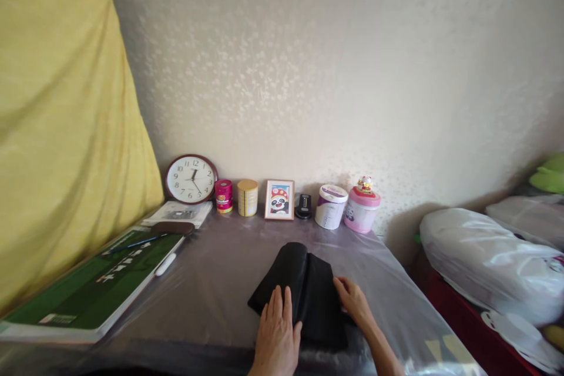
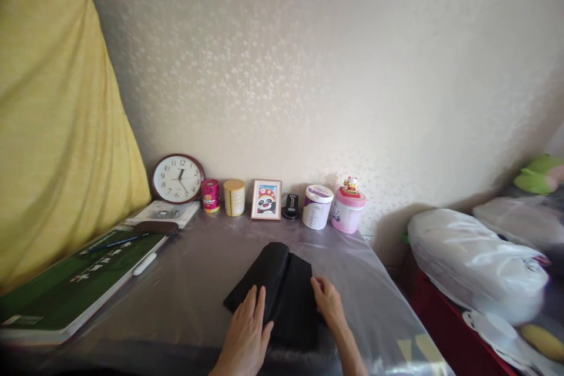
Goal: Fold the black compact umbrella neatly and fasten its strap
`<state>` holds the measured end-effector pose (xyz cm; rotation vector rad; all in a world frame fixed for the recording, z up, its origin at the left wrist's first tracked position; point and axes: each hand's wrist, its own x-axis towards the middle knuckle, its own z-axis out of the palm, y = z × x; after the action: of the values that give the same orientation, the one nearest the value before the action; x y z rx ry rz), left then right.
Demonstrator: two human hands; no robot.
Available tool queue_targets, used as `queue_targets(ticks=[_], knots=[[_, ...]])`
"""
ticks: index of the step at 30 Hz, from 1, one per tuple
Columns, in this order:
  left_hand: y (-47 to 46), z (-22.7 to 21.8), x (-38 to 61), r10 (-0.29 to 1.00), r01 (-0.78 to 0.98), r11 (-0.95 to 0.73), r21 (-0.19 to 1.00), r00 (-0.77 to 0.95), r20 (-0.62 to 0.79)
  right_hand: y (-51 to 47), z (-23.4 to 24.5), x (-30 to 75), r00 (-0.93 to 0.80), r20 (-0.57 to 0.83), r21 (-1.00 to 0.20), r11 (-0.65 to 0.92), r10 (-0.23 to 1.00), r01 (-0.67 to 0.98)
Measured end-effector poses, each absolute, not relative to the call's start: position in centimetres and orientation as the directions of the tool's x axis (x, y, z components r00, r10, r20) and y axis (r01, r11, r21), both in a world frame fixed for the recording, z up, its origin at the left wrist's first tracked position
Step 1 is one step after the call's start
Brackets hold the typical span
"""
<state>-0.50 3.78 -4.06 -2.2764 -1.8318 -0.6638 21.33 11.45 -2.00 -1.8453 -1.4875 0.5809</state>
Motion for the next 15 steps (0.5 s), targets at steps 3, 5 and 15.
queue_targets(ticks=[3,5,15], knots=[[3.7,-3.8,-0.5,0.896,0.958,-0.243,0.152,0.162,0.413,10.9,-1.7,20.8,0.219,0.115,-0.785,-0.047,0.969,0.618],[3.7,-3.6,-0.5,0.9,0.961,-0.236,0.147,0.159,0.407,10.6,-1.4,20.5,0.215,0.132,-0.778,-0.033,0.968,0.628],[3.6,-3.8,-0.2,0.891,0.963,-0.217,0.162,0.128,0.435,10.7,-0.5,19.7,0.212,0.162,-0.718,-0.032,0.964,0.696]])
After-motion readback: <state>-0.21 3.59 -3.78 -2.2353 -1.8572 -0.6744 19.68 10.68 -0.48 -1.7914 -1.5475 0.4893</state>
